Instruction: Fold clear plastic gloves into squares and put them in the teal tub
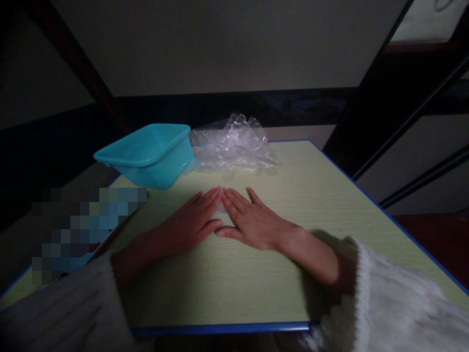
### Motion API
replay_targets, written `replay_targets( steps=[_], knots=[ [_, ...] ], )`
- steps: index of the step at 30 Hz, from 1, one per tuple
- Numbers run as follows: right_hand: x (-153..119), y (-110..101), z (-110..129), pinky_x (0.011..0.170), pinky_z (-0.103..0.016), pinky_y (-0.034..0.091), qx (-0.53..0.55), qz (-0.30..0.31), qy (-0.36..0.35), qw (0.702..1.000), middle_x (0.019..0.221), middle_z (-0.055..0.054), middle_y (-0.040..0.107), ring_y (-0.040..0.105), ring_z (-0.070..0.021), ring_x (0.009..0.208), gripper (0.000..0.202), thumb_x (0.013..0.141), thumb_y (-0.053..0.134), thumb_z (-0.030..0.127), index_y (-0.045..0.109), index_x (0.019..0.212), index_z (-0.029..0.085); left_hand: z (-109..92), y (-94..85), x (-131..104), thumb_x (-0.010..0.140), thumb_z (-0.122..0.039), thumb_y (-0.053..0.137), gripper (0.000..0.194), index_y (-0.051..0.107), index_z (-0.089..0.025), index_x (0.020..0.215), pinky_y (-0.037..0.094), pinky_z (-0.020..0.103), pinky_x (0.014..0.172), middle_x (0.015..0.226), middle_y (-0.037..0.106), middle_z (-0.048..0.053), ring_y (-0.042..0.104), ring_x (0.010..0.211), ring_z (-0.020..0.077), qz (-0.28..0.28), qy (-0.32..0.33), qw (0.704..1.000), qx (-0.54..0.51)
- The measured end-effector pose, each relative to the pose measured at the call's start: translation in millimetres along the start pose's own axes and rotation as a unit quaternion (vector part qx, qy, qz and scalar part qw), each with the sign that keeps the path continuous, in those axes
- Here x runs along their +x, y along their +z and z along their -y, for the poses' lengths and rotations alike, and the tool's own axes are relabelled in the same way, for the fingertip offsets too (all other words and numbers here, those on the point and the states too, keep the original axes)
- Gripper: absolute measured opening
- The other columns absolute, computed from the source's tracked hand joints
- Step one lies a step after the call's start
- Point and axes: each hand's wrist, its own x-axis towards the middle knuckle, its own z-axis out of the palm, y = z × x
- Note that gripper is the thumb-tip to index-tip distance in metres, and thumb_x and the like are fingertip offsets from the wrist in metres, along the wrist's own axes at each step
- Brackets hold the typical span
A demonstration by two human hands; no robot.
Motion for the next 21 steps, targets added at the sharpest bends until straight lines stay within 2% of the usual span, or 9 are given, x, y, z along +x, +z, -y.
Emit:
replay_targets(
  steps=[5,14,18,21],
  knots=[
    [-1.1,-1.0,0.1,0.106,-0.057,0.014,0.005,0.023,0.009,1.0,0.144,-0.023,0.017,0.014,-0.0312,0.134,0.082,0.086,0.022,0.063,0.017,0.14,0.001,0.0,-1.4,0.9,0.09,-0.038,0.032,0.057,0.027,-0.001,0.133,0.019,0.045,0.108,0.144,0.024,0.023,0.015,0.136,0.0256,0.019,-0.002,1.0,-0.001],
    [-2.7,-2.9,-3.6,0.103,-0.06,0.019,0.007,0.014,0.001,1.0,0.144,-0.023,0.021,0.02,-0.0311,0.133,0.077,0.087,0.025,0.06,0.018,0.141,0.006,0.3,-2.1,1.2,0.089,-0.037,0.034,0.056,0.026,-0.003,0.133,0.019,0.046,0.107,0.144,0.023,0.023,0.013,0.137,0.0252,0.026,0.002,1.0,-0.004],
    [-1.3,-5.8,-1.9,0.1,-0.061,0.024,-0.023,-0.026,0.005,0.999,0.139,-0.023,0.034,0.033,-0.0319,0.128,0.068,0.088,0.033,0.054,0.032,0.136,0.006,0.8,0.2,1.1,0.089,-0.035,0.035,0.054,0.027,-0.004,0.133,0.02,0.046,0.107,0.144,0.025,0.022,0.015,0.136,0.0247,0.009,-0.001,1.0,-0.014],
    [0.5,-10.4,0.3,0.1,-0.056,0.029,-0.06,-0.068,-0.002,0.996,0.131,-0.019,0.048,0.046,-0.0286,0.12,0.048,0.089,0.043,0.043,0.051,0.122,0.009,2.8,2.5,1.5,0.088,-0.033,0.036,0.054,0.028,-0.005,0.133,0.02,0.045,0.107,0.144,0.026,0.021,0.018,0.136,0.0236,-0.009,-0.002,0.999,-0.031]
  ],
)
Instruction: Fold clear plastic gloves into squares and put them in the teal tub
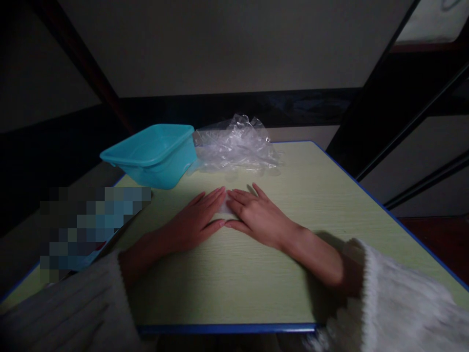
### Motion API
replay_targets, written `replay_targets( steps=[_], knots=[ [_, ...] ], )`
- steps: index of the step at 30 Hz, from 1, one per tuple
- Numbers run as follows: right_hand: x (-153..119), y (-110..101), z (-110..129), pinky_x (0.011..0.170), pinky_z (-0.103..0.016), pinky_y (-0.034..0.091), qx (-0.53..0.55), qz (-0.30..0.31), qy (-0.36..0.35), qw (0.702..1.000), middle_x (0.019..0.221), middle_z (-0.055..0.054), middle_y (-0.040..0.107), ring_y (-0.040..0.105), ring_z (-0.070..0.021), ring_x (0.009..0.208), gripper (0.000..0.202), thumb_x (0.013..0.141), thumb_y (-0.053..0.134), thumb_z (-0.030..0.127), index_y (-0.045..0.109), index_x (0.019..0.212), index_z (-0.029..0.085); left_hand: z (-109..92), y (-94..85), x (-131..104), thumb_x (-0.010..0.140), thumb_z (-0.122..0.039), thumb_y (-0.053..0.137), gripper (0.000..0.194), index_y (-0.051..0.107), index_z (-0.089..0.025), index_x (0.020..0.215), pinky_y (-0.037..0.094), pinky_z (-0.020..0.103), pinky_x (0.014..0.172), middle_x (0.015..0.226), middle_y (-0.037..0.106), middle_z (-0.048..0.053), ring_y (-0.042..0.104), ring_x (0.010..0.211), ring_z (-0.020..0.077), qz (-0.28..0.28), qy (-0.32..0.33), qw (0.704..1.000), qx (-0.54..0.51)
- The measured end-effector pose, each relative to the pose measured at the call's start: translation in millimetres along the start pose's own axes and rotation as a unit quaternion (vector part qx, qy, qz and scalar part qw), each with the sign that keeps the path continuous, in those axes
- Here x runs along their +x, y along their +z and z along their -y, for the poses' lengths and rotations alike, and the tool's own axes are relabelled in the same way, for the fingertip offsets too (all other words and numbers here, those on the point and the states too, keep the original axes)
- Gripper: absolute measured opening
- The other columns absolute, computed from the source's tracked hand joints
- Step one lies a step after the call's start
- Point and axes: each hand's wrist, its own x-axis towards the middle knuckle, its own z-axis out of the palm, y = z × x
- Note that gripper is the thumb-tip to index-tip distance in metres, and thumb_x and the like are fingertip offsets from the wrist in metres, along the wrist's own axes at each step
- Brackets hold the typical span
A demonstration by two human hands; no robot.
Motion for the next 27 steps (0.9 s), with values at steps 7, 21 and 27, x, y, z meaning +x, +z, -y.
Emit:
replay_targets(
  steps=[7,21,27],
  knots=[
    [3.8,-4.1,1.5,0.098,-0.045,0.036,-0.069,-0.067,-0.064,0.993,0.106,-0.011,0.065,0.059,-0.0224,0.099,0.016,0.085,0.052,0.018,0.065,0.092,0.012,4.5,2.3,0.7,0.087,-0.032,0.039,0.05,0.034,-0.006,0.13,0.023,0.044,0.106,0.141,0.033,0.02,0.025,0.133,0.0234,-0.031,0.007,0.999,-0.022],
    [2.2,-8.5,-1.8,0.082,-0.037,0.046,0.147,-0.102,0.018,0.984,0.085,-0.009,0.065,0.06,-0.0192,0.079,0.013,0.08,0.045,0.012,0.058,0.082,0.013,5.0,-2.6,5.6,0.083,-0.018,0.047,0.031,0.055,-0.013,0.113,0.038,0.039,0.099,0.122,0.057,0.013,0.053,0.113,0.0217,-0.119,0.021,0.992,-0.043],
    [2.0,-16.5,-2.8,0.055,-0.024,0.041,0.34,-0.146,0.112,0.922,0.074,-0.003,0.063,0.057,-0.0146,0.068,0.01,0.078,0.047,0.016,0.057,0.077,0.016,-2.3,-9.4,4.7,0.083,-0.019,0.045,0.023,0.065,-0.014,0.095,0.048,0.031,0.082,0.1,0.068,0.009,0.064,0.089,0.0202,-0.169,-0.001,0.978,-0.125]
  ],
)
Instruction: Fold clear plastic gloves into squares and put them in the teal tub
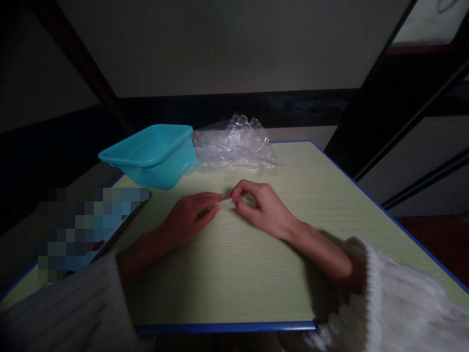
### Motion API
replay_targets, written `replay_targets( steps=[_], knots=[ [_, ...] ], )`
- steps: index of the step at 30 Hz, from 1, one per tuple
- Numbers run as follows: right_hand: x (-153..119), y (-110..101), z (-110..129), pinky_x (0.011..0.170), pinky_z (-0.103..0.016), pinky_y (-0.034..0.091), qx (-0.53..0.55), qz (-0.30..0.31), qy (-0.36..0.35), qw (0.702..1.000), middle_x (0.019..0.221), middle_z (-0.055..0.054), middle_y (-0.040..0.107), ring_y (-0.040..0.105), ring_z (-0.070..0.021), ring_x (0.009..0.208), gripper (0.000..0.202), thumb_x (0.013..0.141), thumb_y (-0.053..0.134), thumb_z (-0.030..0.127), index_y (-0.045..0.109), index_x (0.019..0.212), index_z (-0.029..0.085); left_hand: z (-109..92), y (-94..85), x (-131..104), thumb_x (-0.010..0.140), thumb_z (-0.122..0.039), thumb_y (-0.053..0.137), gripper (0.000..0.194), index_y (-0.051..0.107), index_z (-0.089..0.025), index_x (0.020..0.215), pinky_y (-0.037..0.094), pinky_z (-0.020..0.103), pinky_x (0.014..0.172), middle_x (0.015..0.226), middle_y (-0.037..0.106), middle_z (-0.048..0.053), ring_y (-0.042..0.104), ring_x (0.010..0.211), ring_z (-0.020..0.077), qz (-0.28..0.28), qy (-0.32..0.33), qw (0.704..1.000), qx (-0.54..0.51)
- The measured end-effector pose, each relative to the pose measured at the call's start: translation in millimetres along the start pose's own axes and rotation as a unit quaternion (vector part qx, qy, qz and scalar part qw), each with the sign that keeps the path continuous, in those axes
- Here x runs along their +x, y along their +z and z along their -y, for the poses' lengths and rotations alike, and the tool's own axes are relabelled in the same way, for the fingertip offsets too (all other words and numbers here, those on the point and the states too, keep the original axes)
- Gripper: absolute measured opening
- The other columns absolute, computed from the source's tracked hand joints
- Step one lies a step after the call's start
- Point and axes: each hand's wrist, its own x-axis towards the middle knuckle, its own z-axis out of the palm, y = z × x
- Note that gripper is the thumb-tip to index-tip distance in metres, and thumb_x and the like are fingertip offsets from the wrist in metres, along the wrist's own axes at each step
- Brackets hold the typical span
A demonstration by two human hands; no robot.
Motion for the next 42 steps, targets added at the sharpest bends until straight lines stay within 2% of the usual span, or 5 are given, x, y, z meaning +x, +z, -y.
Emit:
replay_targets(
  steps=[13,27,34,38,42],
  knots=[
    [6.7,12.4,2.2,0.058,-0.024,0.042,0.352,-0.066,0.208,0.91,0.067,0.004,0.059,0.053,-0.0096,0.059,0.034,0.054,0.074,0.017,0.051,0.079,0.017,-20.2,-10.9,13.2,0.069,-0.02,0.058,0.013,0.064,-0.011,0.063,0.047,0.02,0.048,0.056,0.062,0.0,0.057,0.051,0.0101,-0.042,-0.357,0.823,-0.439],
    [5.8,15.0,-2.5,0.056,-0.022,0.042,0.4,-0.094,0.251,0.877,0.062,0.004,0.06,0.053,-0.0081,0.056,0.03,0.046,0.075,0.012,0.056,0.069,0.015,-18.7,-11.3,12.3,0.059,-0.008,0.063,0.01,0.065,-0.012,0.068,0.043,0.016,0.044,0.06,0.064,-0.001,0.056,0.052,0.0089,-0.02,-0.378,0.81,-0.448],
    [-6.1,4.3,-6.4,0.058,-0.028,0.045,-0.002,-0.239,-0.093,0.967,0.07,0.0,0.061,0.057,-0.0142,0.064,0.012,0.07,0.06,0.011,0.056,0.075,0.021,-14.1,-11.3,11.3,0.073,-0.015,0.059,0.009,0.064,-0.014,0.08,0.048,0.018,0.059,0.092,0.069,0.006,0.063,0.09,0.0169,0.003,-0.405,0.721,-0.563],
    [-14.5,-5.2,-6.6,0.062,-0.032,0.046,-0.232,-0.115,-0.337,0.905,0.086,-0.007,0.067,0.06,-0.0195,0.08,0.018,0.081,0.049,0.009,0.058,0.089,0.021,-17.1,-14.6,12.7,0.091,-0.031,0.036,0.036,0.061,-0.007,0.083,0.047,0.024,0.074,0.083,0.069,0.011,0.065,0.082,0.0144,0.073,-0.436,0.535,-0.72],
    [-13.9,-3.4,-1.2,0.06,-0.032,0.046,-0.332,-0.071,-0.403,0.85,0.084,-0.007,0.069,0.06,-0.0187,0.079,0.021,0.086,0.041,0.01,0.06,0.086,0.02,-19.7,-15.2,11.4,0.092,-0.031,0.034,0.037,0.061,-0.007,0.083,0.046,0.023,0.068,0.07,0.067,0.007,0.063,0.067,0.0126,0.08,-0.445,0.468,-0.759]
  ],
)
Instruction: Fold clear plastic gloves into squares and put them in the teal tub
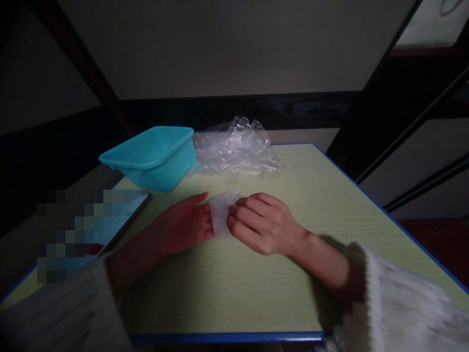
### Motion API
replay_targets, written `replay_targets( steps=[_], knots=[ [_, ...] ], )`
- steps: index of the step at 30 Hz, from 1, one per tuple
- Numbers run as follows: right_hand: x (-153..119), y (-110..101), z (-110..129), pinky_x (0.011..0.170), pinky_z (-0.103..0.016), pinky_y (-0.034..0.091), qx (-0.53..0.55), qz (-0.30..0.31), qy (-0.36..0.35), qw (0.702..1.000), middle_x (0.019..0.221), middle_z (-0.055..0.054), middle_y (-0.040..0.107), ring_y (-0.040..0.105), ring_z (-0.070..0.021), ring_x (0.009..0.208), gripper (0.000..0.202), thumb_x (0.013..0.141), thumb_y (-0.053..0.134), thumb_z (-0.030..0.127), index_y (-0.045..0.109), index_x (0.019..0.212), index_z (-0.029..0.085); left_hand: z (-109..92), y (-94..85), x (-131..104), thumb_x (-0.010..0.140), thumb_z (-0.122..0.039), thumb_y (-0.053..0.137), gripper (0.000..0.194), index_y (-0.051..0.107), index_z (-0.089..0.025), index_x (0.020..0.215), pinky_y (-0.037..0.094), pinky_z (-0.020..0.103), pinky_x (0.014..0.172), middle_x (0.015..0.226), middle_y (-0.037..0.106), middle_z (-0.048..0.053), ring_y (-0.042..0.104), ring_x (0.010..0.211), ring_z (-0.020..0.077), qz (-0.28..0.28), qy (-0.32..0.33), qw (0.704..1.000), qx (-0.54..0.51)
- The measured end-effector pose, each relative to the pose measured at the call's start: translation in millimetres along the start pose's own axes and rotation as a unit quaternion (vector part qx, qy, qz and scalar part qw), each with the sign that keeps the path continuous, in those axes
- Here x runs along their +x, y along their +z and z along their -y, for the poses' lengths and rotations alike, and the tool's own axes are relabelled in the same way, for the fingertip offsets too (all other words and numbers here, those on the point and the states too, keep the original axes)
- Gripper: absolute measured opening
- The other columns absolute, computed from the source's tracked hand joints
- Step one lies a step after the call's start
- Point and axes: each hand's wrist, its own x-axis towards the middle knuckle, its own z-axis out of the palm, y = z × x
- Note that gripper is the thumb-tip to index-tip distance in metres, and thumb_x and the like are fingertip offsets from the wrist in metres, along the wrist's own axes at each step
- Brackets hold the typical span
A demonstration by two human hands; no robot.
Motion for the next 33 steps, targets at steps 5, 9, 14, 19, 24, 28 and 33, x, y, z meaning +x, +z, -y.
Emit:
replay_targets(
  steps=[5,9,14,19,24,28,33],
  knots=[
    [8.6,0.9,4.5,0.058,-0.03,0.045,-0.01,0.02,-0.033,0.999,0.071,-0.005,0.067,0.06,-0.0171,0.072,0.029,0.088,0.036,0.01,0.061,0.078,0.019,4.4,-3.1,0.1,0.093,-0.019,0.035,0.03,0.061,-0.008,0.083,0.043,0.019,0.068,0.073,0.067,0.004,0.06,0.066,0.0079,0.004,0.023,1.0,-0.015],
    [9.2,0.3,2.0,0.06,-0.03,0.046,-0.011,0.044,-0.056,0.997,0.073,-0.004,0.068,0.061,-0.0161,0.073,0.03,0.09,0.033,0.01,0.061,0.081,0.019,5.2,-2.2,0.5,0.094,-0.016,0.033,0.033,0.061,-0.008,0.079,0.043,0.017,0.064,0.066,0.065,0.002,0.059,0.061,0.0073,0.01,0.021,1.0,-0.021],
    [1.9,-3.6,-10.2,0.07,-0.031,0.047,0.029,0.061,-0.049,0.997,0.094,-0.004,0.069,0.061,-0.0157,0.084,0.025,0.089,0.037,0.01,0.059,0.093,0.021,1.1,-0.7,0.6,0.093,-0.014,0.032,0.032,0.062,-0.007,0.083,0.046,0.02,0.067,0.071,0.068,0.004,0.062,0.065,0.009,-0.011,0.053,0.998,-0.018],
    [-5.6,-4.3,-17.8,0.078,-0.039,0.047,0.191,-0.063,0.244,0.949,0.104,-0.007,0.064,0.058,-0.0211,0.097,0.022,0.085,0.045,0.015,0.057,0.1,0.024,-0.8,-2.2,2.2,0.091,-0.013,0.035,0.03,0.064,-0.011,0.082,0.048,0.024,0.07,0.078,0.069,0.005,0.063,0.071,0.0121,-0.022,0.084,0.996,0.011],
    [-0.7,9.2,-10.8,0.084,-0.037,0.047,0.503,-0.078,0.478,0.716,0.124,-0.005,0.055,0.056,-0.0188,0.106,0.034,0.085,0.052,0.03,0.049,0.119,0.03,3.5,-4.2,4.5,0.086,-0.013,0.043,0.021,0.064,-0.012,0.089,0.047,0.028,0.077,0.088,0.068,0.007,0.063,0.079,0.0145,-0.012,0.097,0.994,0.052],
    [2.2,18.3,-2.9,0.088,-0.041,0.045,0.639,-0.022,0.475,0.604,0.121,-0.008,0.059,0.057,-0.02,0.106,0.056,0.081,0.058,0.035,0.036,0.132,0.03,6.1,-5.5,5.3,0.082,-0.016,0.049,0.017,0.063,-0.012,0.089,0.045,0.03,0.081,0.089,0.067,0.007,0.062,0.081,0.0163,0.009,0.091,0.993,0.069],
    [3.8,17.4,0.0,0.083,-0.033,0.048,0.662,-0.034,0.443,0.603,0.115,-0.005,0.063,0.061,-0.0155,0.099,0.053,0.078,0.062,0.022,0.045,0.127,0.031,6.2,-3.8,3.9,0.084,-0.015,0.047,0.018,0.063,-0.01,0.087,0.045,0.031,0.079,0.085,0.067,0.007,0.061,0.078,0.016,-0.004,0.08,0.995,0.066]
  ],
)
